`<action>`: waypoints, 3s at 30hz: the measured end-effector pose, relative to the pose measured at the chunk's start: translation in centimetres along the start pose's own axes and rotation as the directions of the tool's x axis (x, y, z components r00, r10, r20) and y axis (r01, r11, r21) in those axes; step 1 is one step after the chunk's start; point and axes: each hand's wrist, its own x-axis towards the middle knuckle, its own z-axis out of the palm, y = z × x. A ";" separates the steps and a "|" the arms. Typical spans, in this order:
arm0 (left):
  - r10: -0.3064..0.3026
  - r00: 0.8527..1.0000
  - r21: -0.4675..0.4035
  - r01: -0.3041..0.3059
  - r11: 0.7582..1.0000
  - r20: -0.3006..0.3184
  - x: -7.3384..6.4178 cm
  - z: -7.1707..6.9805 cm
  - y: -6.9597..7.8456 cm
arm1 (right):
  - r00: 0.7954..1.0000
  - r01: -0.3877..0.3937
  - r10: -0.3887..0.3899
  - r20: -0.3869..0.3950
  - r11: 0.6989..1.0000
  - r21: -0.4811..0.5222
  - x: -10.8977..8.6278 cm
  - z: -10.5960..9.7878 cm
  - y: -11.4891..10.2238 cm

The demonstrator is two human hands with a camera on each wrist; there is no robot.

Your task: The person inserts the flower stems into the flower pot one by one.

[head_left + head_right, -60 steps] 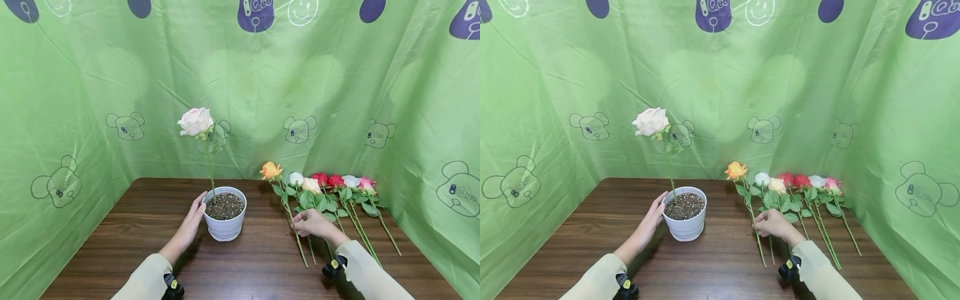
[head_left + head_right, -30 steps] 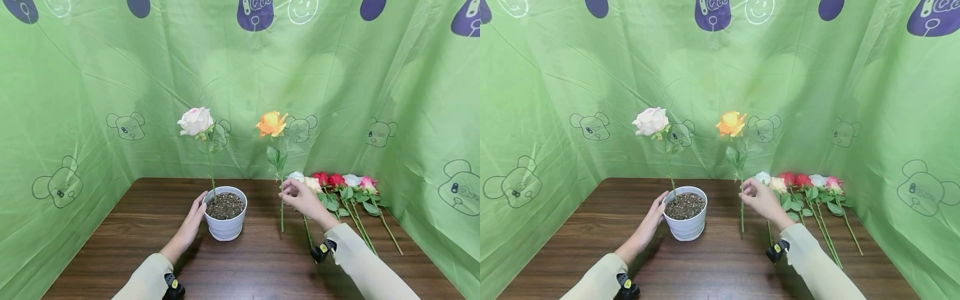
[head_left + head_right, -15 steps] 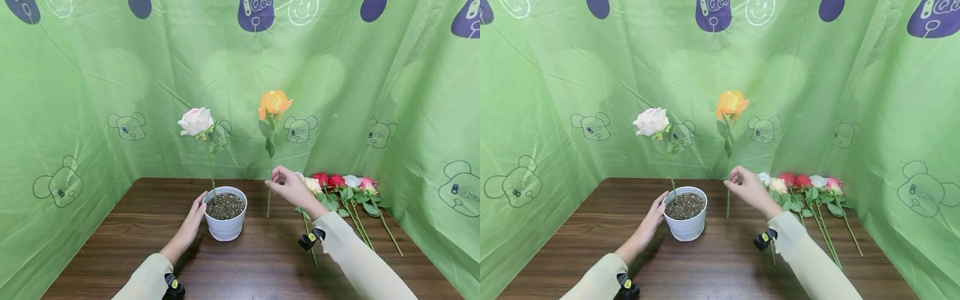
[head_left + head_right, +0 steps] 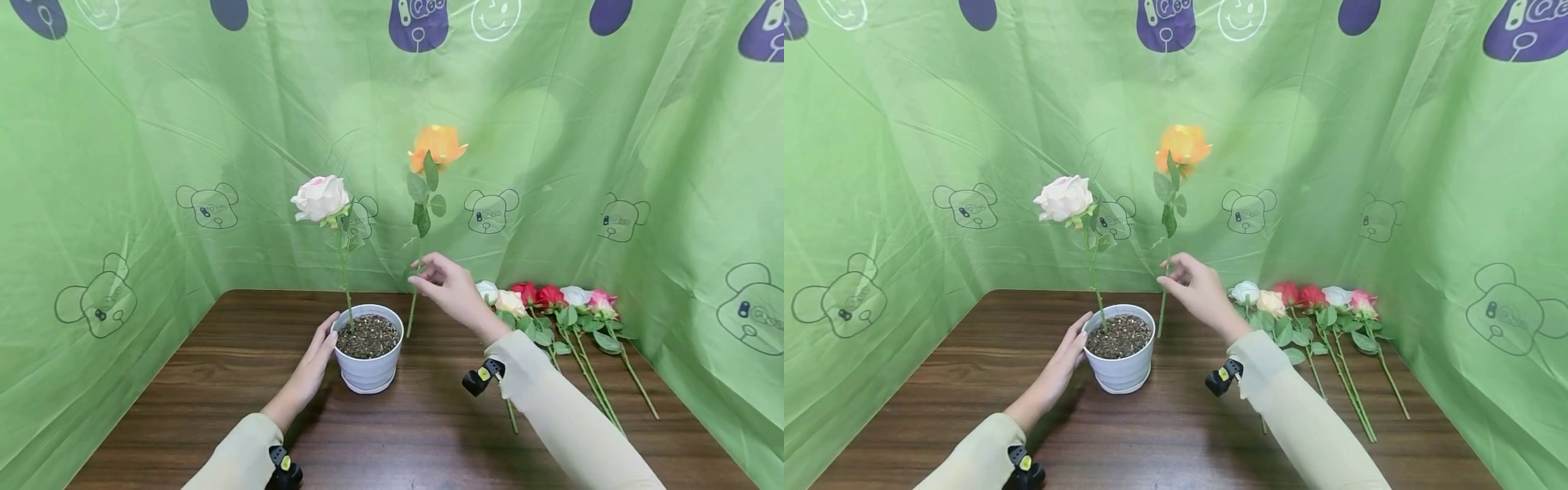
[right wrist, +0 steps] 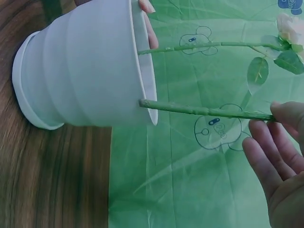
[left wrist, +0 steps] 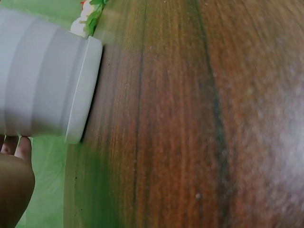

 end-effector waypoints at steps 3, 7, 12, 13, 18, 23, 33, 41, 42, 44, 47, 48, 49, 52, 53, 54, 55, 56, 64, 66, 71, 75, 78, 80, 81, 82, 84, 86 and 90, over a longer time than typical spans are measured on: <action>-0.002 1.000 -0.002 0.002 1.000 -0.002 0.0 0.0 0.1 | 1.000 0.008 -0.008 -0.021 1.000 -0.015 0.5 0.8 -0.1; -0.007 1.000 0.003 0.007 1.000 -0.004 0.0 0.0 0.1 | 0.998 0.021 -0.022 -0.065 0.999 -0.028 1.1 1.8 -0.4; 0.005 1.000 -0.006 -0.005 1.000 -0.001 0.0 0.0 0.1 | 0.989 0.062 -0.061 -0.133 0.998 0.001 1.6 3.2 -0.4; 0.006 1.000 -0.007 -0.006 1.000 -0.001 0.0 0.0 0.1 | 0.988 0.072 -0.070 -0.140 0.997 0.012 1.7 3.5 -0.4; 0.000 1.000 -0.005 0.000 1.000 -0.003 0.0 0.0 0.1 | 0.985 0.088 -0.083 -0.153 0.996 0.025 1.9 5.4 -0.3; 0.001 1.000 0.001 -0.001 1.000 0.003 0.0 0.1 0.2 | 0.986 0.077 -0.076 -0.150 0.997 0.003 2.1 6.9 -0.1; -0.001 1.000 0.005 0.001 1.000 0.006 -0.1 0.1 0.0 | 0.985 0.102 -0.105 -0.137 0.994 -0.026 1.9 8.4 0.1; 0.001 1.000 -0.001 -0.001 1.000 0.005 -0.1 0.0 0.2 | 0.989 0.096 -0.102 -0.110 0.994 -0.058 1.8 9.0 0.2; 0.001 1.000 -0.002 -0.001 1.000 0.006 -0.1 0.0 0.2 | 0.990 0.088 -0.094 -0.104 0.994 -0.060 1.8 9.1 0.3; 0.001 1.000 -0.005 0.000 1.000 0.007 -0.1 0.0 0.3 | 0.992 0.075 -0.081 -0.093 0.995 -0.066 1.9 9.3 0.4; 0.000 1.000 -0.009 0.000 1.000 0.008 0.0 0.0 0.3 | 0.993 0.078 -0.084 -0.079 0.994 -0.082 1.8 9.6 0.7; 0.000 1.000 -0.008 0.001 1.000 0.007 0.0 0.0 0.3 | 0.993 0.078 -0.084 -0.077 0.993 -0.086 1.7 9.7 0.8; -0.001 1.000 -0.008 0.001 1.000 0.007 -0.1 0.0 0.2 | 0.993 0.081 -0.088 -0.076 0.992 -0.095 1.6 9.8 0.9; -0.001 1.000 -0.003 0.001 1.000 0.006 -0.1 0.0 0.1 | 0.993 0.080 -0.088 -0.074 0.991 -0.110 1.3 10.1 1.2; 0.000 1.000 -0.003 0.000 1.000 0.006 -0.1 0.0 0.1 | 0.993 0.081 -0.090 -0.074 0.991 -0.111 1.2 10.2 1.3; 0.002 1.000 -0.003 -0.002 1.000 0.006 -0.1 0.0 0.0 | 0.993 0.081 -0.089 -0.073 0.991 -0.107 1.1 10.2 1.4; 0.002 1.000 -0.003 -0.002 1.000 0.006 -0.1 0.0 0.0 | 0.993 0.081 -0.089 -0.072 0.991 -0.107 1.1 10.3 1.5; 0.003 1.000 -0.003 -0.003 1.000 0.005 -0.1 0.0 0.1 | 0.994 0.080 -0.087 -0.069 0.992 -0.102 1.1 10.3 1.5; 0.004 1.000 -0.009 -0.004 1.000 0.007 0.0 0.1 0.2 | 0.993 0.098 -0.105 -0.059 0.989 -0.112 1.0 10.6 1.7; 0.006 1.000 -0.009 -0.006 1.000 0.009 0.0 0.1 0.3 | 0.992 0.108 -0.116 -0.058 0.986 -0.129 0.8 10.7 1.8; 0.013 1.000 -0.006 -0.013 1.000 0.011 -0.1 0.1 0.3 | 0.991 0.119 -0.129 -0.048 0.979 -0.167 0.6 10.8 1.7; 0.011 1.000 0.001 -0.011 1.000 0.010 -0.1 0.1 0.2 | 0.992 0.110 -0.118 -0.041 0.979 -0.175 0.5 10.9 1.7; 0.009 1.000 0.001 -0.009 1.000 0.012 0.0 0.1 0.1 | 0.992 0.110 -0.119 -0.038 0.979 -0.172 0.5 10.9 1.7; 0.009 1.000 0.001 -0.009 1.000 0.012 0.0 0.1 0.1 | 0.993 0.107 -0.115 -0.037 0.980 -0.169 0.5 11.0 1.8; 0.009 1.000 0.001 -0.009 1.000 0.012 0.0 0.1 0.1 | 0.993 0.105 -0.112 -0.035 0.980 -0.171 0.4 11.0 1.8; 0.008 1.000 0.001 -0.008 1.000 0.011 0.0 0.1 0.1 | 0.993 0.104 -0.111 -0.034 0.979 -0.174 0.4 11.0 1.8; 0.009 1.000 0.004 -0.009 1.000 0.009 0.0 0.1 0.1 | 0.994 0.097 -0.105 -0.035 0.979 -0.182 0.4 11.1 1.9; 0.008 1.000 0.006 -0.008 1.000 0.006 0.0 0.1 0.1 | 0.994 0.092 -0.101 -0.037 0.977 -0.193 0.4 11.1 2.0; 0.008 1.000 0.002 -0.008 1.000 0.005 0.0 0.1 0.1 | 0.996 0.064 -0.075 -0.042 0.975 -0.214 0.5 11.0 2.4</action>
